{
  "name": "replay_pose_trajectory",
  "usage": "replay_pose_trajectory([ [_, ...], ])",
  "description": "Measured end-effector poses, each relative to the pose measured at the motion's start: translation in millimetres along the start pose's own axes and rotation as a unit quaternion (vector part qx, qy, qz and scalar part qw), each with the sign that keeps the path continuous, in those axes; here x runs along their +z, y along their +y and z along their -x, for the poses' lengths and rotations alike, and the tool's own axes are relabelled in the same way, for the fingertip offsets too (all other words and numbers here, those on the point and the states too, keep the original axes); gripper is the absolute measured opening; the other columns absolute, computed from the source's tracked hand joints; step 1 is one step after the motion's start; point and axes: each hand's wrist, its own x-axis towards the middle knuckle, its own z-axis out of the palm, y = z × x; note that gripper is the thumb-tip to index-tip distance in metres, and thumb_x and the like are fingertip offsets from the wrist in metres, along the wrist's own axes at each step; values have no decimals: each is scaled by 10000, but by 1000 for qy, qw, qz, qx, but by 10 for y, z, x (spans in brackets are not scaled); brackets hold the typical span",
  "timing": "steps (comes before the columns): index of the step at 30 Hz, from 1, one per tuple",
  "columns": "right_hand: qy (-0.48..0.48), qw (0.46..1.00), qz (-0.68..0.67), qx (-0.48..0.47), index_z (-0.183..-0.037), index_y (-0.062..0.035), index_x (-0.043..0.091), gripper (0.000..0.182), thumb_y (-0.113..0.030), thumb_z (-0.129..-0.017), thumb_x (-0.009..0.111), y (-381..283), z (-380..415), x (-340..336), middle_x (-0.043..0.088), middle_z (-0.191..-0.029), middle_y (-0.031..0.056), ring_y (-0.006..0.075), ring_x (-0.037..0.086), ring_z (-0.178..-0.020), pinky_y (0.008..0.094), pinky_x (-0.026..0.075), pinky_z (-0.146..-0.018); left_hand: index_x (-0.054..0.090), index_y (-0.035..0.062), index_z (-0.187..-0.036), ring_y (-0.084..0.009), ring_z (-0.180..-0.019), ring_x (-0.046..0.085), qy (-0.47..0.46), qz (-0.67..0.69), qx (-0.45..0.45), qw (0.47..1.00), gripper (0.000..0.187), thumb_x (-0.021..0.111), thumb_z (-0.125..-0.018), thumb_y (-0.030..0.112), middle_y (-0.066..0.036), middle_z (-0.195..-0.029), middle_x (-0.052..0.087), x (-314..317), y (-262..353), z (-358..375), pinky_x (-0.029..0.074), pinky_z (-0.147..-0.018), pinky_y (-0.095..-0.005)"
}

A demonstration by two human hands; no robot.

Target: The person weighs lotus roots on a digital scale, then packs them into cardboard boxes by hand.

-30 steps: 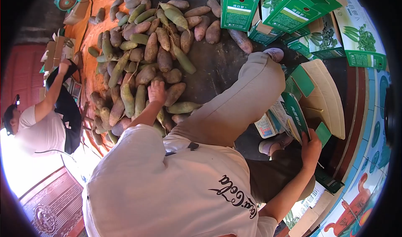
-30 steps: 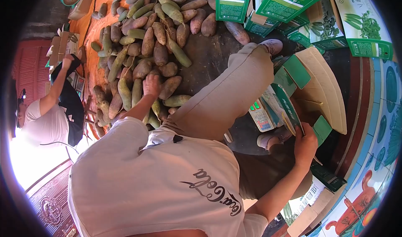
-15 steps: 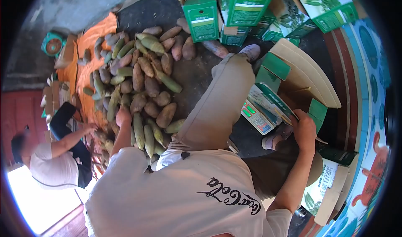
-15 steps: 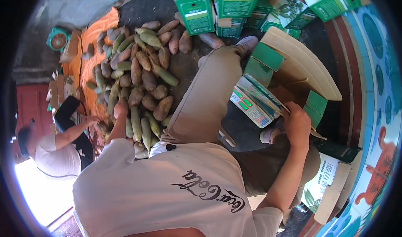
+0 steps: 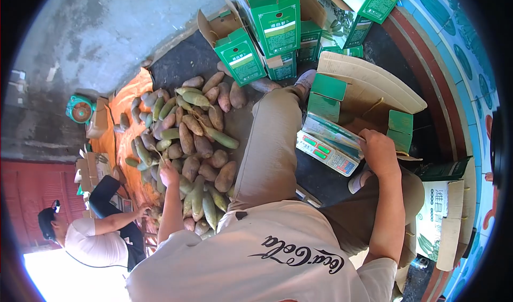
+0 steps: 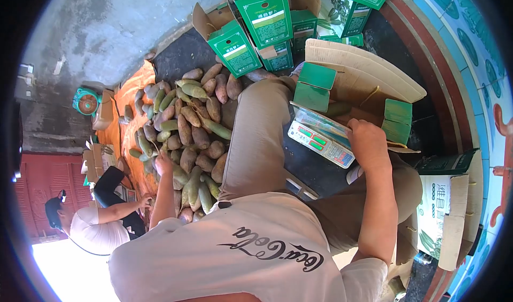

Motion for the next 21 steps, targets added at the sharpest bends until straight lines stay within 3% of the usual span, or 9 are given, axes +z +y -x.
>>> replay_pose_trajectory([
  [1,-4,1000,1,2,-893,-64,625,125,-162,-818,607,-1,-2,9,637,-820,124,303,627,-824,408,494,-721,641,-47,-901,-408,-773,615,75,39,71,994,478,381,-953,351,-266,-814,634,253,-215,-271,470,-735,-490],
  [4,4,1000,5,-4,-890,-64,627,124,-162,-823,593,17,2,41,642,-824,126,299,634,-821,409,501,-710,645,-28,-875,-331,-673,605,12,317,11,948,454,386,-958,334,-193,-736,643,228,59,-505,481,-691,-417],
  [5,4,1000,9,-7,-885,-64,628,124,-164,-823,590,20,7,42,643,-820,127,298,636,-814,410,504,-704,611,15,-812,-259,-698,585,-28,429,-46,902,431,375,-967,339,-126,-763,626,-134,544,-215,467,-668,-387],
  [8,7,1000,20,-10,-868,-62,630,126,-171,-824,585,16,19,49,646,-808,129,295,642,-791,411,511,-688,539,59,-764,-245,-862,588,-92,638,-48,763,394,364,-981,337,-114,-882,612,-440,1150,-34,476,-743,-392],
  [10,12,999,31,-14,-853,-61,631,129,-178,-824,586,22,28,72,648,-800,129,294,644,-779,410,515,-682,460,74,-741,-269,-1007,548,-129,717,-7,686,385,338,-994,338,-141,-993,594,-869,1755,226,465,-851,-443],
  [12,14,999,31,-18,-846,-61,632,135,-183,-828,578,25,39,70,649,-797,129,296,645,-779,410,516,-682,434,91,-730,-301,-1114,499,-169,772,5,613,403,302,-1006,353,-125,-1011,586,-1262,2170,363,423,-941,-507],
  [15,18,999,29,-25,-838,-59,632,140,-184,-833,571,28,44,84,650,-797,132,298,646,-779,410,516,-680,404,103,-707,-335,-1177,453,-277,814,133,494,418,285,-1008,368,-105,-952,582,-1441,2401,227,399,-947,-571],
  [18,21,999,22,-27,-835,-56,632,143,-181,-836,564,36,37,95,652,-796,137,303,647,-776,413,517,-678,391,119,-691,-338,-1240,409,-342,817,177,429,421,268,-1014,360,-100,-883,568,-1781,2865,473,367,-990,-569],
  [21,18,999,18,-25,-835,-53,633,145,-176,-839,556,38,22,95,656,-794,139,307,648,-778,412,518,-678,405,115,-693,-332,-1242,404,-414,783,240,398,424,270,-1013,359,-96,-874,570,-1797,3281,747,380,-980,-556],
])
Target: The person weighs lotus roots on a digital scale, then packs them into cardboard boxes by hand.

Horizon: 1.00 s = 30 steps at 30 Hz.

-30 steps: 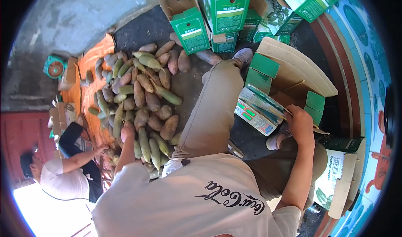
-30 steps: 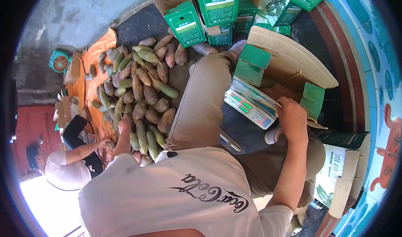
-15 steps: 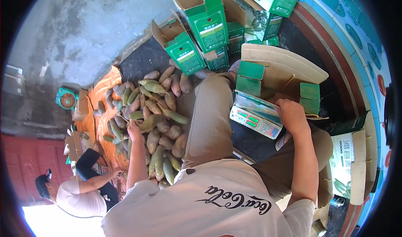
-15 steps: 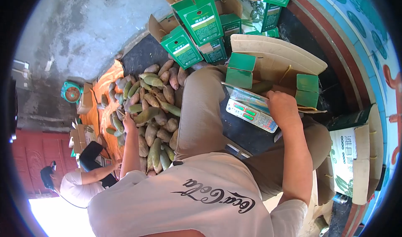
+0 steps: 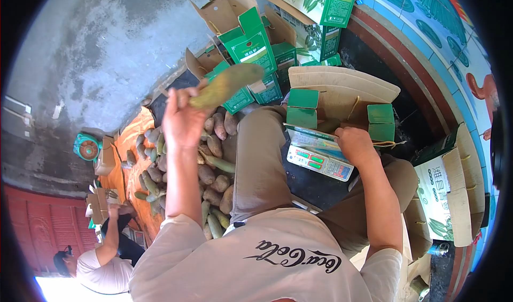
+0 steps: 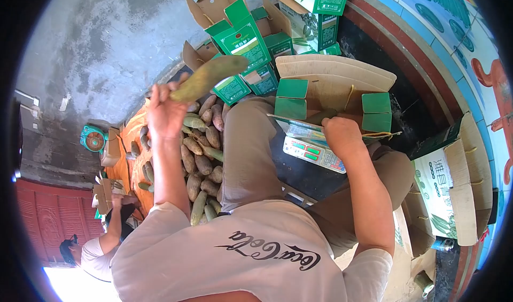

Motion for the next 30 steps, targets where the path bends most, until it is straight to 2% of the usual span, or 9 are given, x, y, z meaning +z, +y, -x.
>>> replay_pose_trajectory([
  [3,1,1000,-7,2,-842,-55,639,146,-166,-841,543,9,-10,10,660,-796,140,310,650,-788,410,520,-683,431,99,-710,-337,-1209,432,-11,21,-63,998,419,295,-1007,362,-101,-878,579,374,-427,-147,389,-967,-526],
  [6,-2,1000,-8,6,-852,-63,649,148,-148,-835,529,5,-6,-5,665,-805,139,311,652,-799,410,522,-690,455,87,-740,-363,-1198,455,33,-9,-146,989,429,279,-1009,370,-142,-936,597,902,-848,-161,351,-991,-579],
  [8,-5,1000,-8,5,-857,-68,655,152,-136,-829,522,4,-3,-4,667,-811,139,312,653,-803,411,522,-694,459,37,-836,-400,-1019,552,29,70,-188,979,413,266,-1014,356,-246,-966,577,835,-1304,-305,447,-876,-596],
  [11,-9,1000,-10,2,-860,-72,661,160,-122,-820,515,12,-11,-2,669,-818,141,313,653,-806,414,521,-699,416,63,-769,-411,-908,585,108,79,-303,944,383,289,-1012,331,-247,-880,576,946,-1849,-495,459,-853,-615],
  [15,-18,1000,-17,4,-860,-71,663,164,-121,-821,512,24,-29,-19,668,-820,143,313,654,-809,415,520,-703,441,83,-744,-344,-758,578,31,-99,-328,939,361,326,-999,311,-191,-835,604,854,-2715,-610,502,-703,-494],
  [21,-12,999,-31,10,-850,-71,655,163,-122,-840,501,29,-38,-31,667,-817,144,311,655,-805,415,518,-699,477,75,-775,-324,-951,577,-12,-106,-427,898,331,357,-993,295,-215,-962,606,1093,-2813,-656,432,-871,-499],
  [24,-20,999,-24,6,-853,-69,648,157,-116,-839,499,17,-41,-47,665,-813,142,310,654,-803,417,517,-696,508,69,-841,-289,-1031,570,8,-168,-391,905,256,400,-978,257,-181,-991,616,1129,-2662,-624,370,-953,-499],
  [27,-15,1000,-14,-4,-859,-68,644,153,-109,-834,499,36,-46,-22,661,-808,140,310,651,-804,418,516,-694,530,54,-952,-262,-1101,555,-77,-232,-296,923,190,434,-962,218,-163,-1049,625,998,-2468,-542,323,-1002,-494],
  [30,-15,1000,-17,-4,-860,-67,643,151,-104,-828,500,16,-43,8,658,-807,138,310,648,-807,420,515,-693,547,30,-1014,-275,-1066,590,-75,-141,-232,960,196,476,-958,204,-174,-1086,626,785,-1999,-434,425,-951,-436],
])
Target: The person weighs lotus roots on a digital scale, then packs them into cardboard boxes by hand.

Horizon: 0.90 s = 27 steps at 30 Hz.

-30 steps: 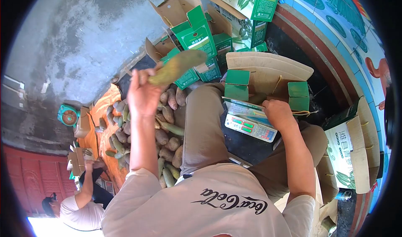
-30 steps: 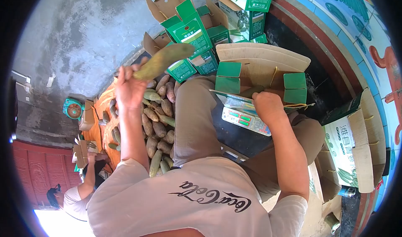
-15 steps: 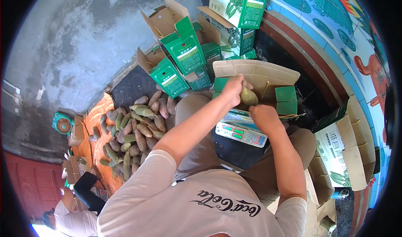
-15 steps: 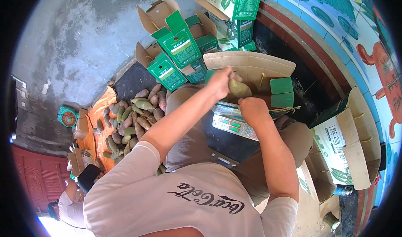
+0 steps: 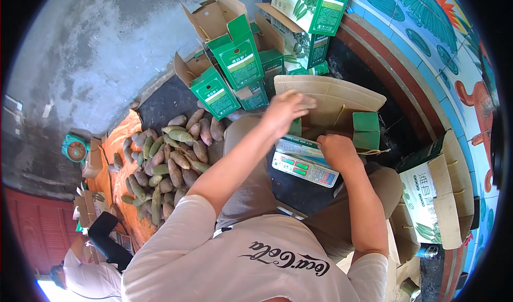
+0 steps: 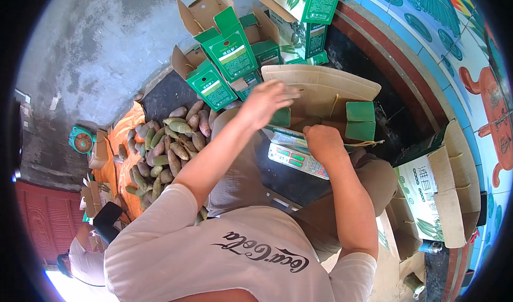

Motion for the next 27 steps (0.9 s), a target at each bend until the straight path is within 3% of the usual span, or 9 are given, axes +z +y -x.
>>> replay_pose_trajectory([
  [2,2,1000,-4,4,-859,-66,642,150,-106,-828,501,3,-3,-11,657,-807,138,311,645,-805,421,514,-693,536,4,-1009,-293,-1004,615,2,-10,101,995,211,496,-955,204,-169,-1037,631,-319,189,279,472,-922,-429],
  [7,11,1000,-5,-1,-852,-61,644,154,-129,-837,508,-14,11,-25,654,-804,137,315,641,-790,422,512,-692,549,-35,-1040,-263,-947,623,328,-74,150,930,346,443,-961,285,-173,-1003,620,-1627,223,1008,476,-876,-360],
  [9,11,1000,-1,-1,-848,-62,646,155,-142,-842,513,-8,11,-6,651,-796,135,313,640,-788,422,512,-689,546,-63,-1103,-241,-911,612,391,-150,109,901,423,461,-951,323,-162,-983,618,-2230,-103,1413,467,-836,-342],
  [10,12,1000,2,-1,-845,-63,647,157,-149,-845,515,-3,8,-3,650,-792,135,313,640,-787,421,512,-687,553,-60,-1072,-309,-917,596,439,-360,-21,823,424,473,-940,335,-205,-970,608,-2408,-219,1678,452,-830,-395],
  [12,16,1000,1,0,-851,-66,649,152,-154,-844,525,-2,11,-3,648,-795,133,310,640,-787,419,512,-685,569,-26,-1023,-453,-987,527,386,-578,-97,712,406,534,-884,354,-294,-1028,574,-3190,-895,2300,417,-848,-494],
  [15,18,1000,3,7,-870,-73,655,147,-164,-839,544,-18,24,-8,648,-808,132,307,640,-793,414,513,-686,513,87,-1252,-333,-1242,420,428,-657,-339,520,566,594,-812,435,-160,-1334,471,-3449,-1327,3219,370,-989,-457],
  [16,17,1000,4,8,-878,-76,658,146,-168,-837,551,-24,30,-12,648,-813,132,306,640,-796,411,513,-686,440,126,-1331,-294,-1348,278,450,-613,-396,515,643,609,-802,449,-103,-1442,346,-3253,-1246,3383,284,-1055,-482],
  [20,10,1000,-13,18,-908,-88,666,153,-181,-837,568,-28,18,-24,650,-838,128,306,637,-818,408,508,-711,343,197,-1392,-304,-1381,197,425,-559,-518,488,737,676,-770,409,-73,-1510,186,-3307,-1593,4239,253,-1067,-531],
  [27,-9,999,-20,41,-933,-97,670,159,-192,-835,589,-49,-14,-66,654,-857,118,303,632,-838,407,500,-741,385,161,-1347,-298,-1361,237,355,-640,-517,444,710,718,-752,357,-81,-1466,244,-3045,-1785,4403,336,-1036,-494],
])
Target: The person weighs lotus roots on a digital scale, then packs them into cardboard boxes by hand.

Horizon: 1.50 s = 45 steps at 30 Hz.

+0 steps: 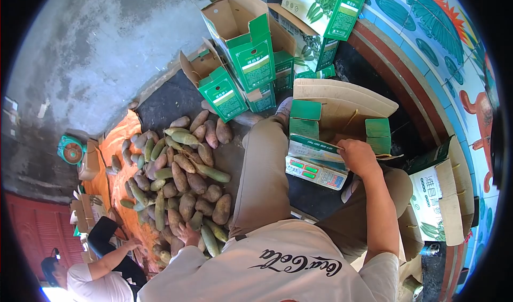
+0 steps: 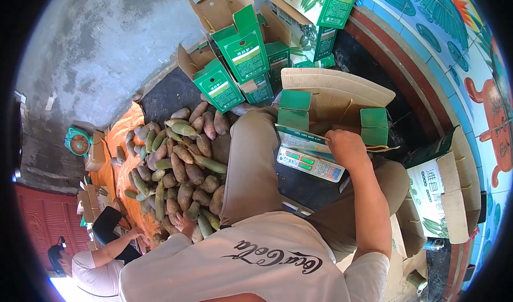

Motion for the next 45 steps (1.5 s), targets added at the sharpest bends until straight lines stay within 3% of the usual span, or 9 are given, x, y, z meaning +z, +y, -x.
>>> replay_pose_trajectory([
  [9,-9,1000,-15,14,-936,-105,672,157,-196,-833,595,-22,-15,-31,655,-871,116,299,629,-859,404,496,-756,367,87,-1323,-299,-1256,405,-96,39,-61,993,786,721,-723,452,-115,-1318,425,51,32,-97,399,-991,-408],
  [12,-8,1000,-14,15,-937,-104,670,159,-200,-837,591,-28,-4,-26,655,-871,117,299,629,-860,404,496,-757,444,42,-1271,-315,-1118,541,-98,62,-86,990,791,737,-668,462,-172,-1221,549,366,-201,-269,438,-945,-404],
  [24,-13,1000,8,0,-928,-81,666,161,-191,-844,585,-28,2,-30,653,-848,124,302,634,-837,402,501,-738,584,55,-1122,-312,-1104,570,-150,194,-137,960,567,735,-683,380,-156,-1167,602,208,-30,-86,458,-931,-420],
  [25,-11,1000,16,-7,-930,-86,666,165,-201,-847,581,-22,4,-23,654,-838,125,298,641,-826,400,508,-725,645,73,-988,-274,-890,647,-97,219,-139,961,409,717,-691,345,-115,-985,660,292,-12,-141,522,-759,-425],
  [28,-14,1000,26,-11,-921,-85,665,162,-199,-850,574,-11,11,-8,653,-837,129,297,642,-824,402,512,-717,629,80,-999,-234,-749,634,-225,585,-196,754,400,706,-719,355,-83,-891,650,195,133,-126,513,-625,-393],
  [31,-17,999,36,-11,-904,-80,661,158,-193,-851,564,-8,17,11,652,-823,129,295,644,-814,402,515,-710,618,81,-986,-206,-648,600,-254,648,-144,703,365,699,-742,341,-66,-803,625,-66,379,-4,478,-534,-363],
  [34,-11,999,36,-20,-892,-74,657,159,-186,-852,551,2,30,30,655,-816,127,296,645,-803,404,517,-706,597,38,-1035,-210,-696,609,-261,644,-48,718,430,698,-755,349,-79,-850,631,-476,666,73,487,-587,-362],
  [37,0,999,34,-25,-886,-68,656,162,-177,-851,542,18,34,73,659,-818,127,298,647,-805,404,519,-706,572,-10,-1076,-201,-735,605,-148,673,50,723,536,708,-746,390,-83,-892,628,-973,1043,120,485,-638,-341],
  [45,-11,999,28,-23,-871,-63,654,159,-134,-840,515,14,33,76,663,-835,133,299,648,-826,411,518,-717,570,-39,-1099,-142,-775,577,-102,647,340,675,397,670,-824,230,-77,-932,619,-3006,1804,978,471,-679,-272],
])
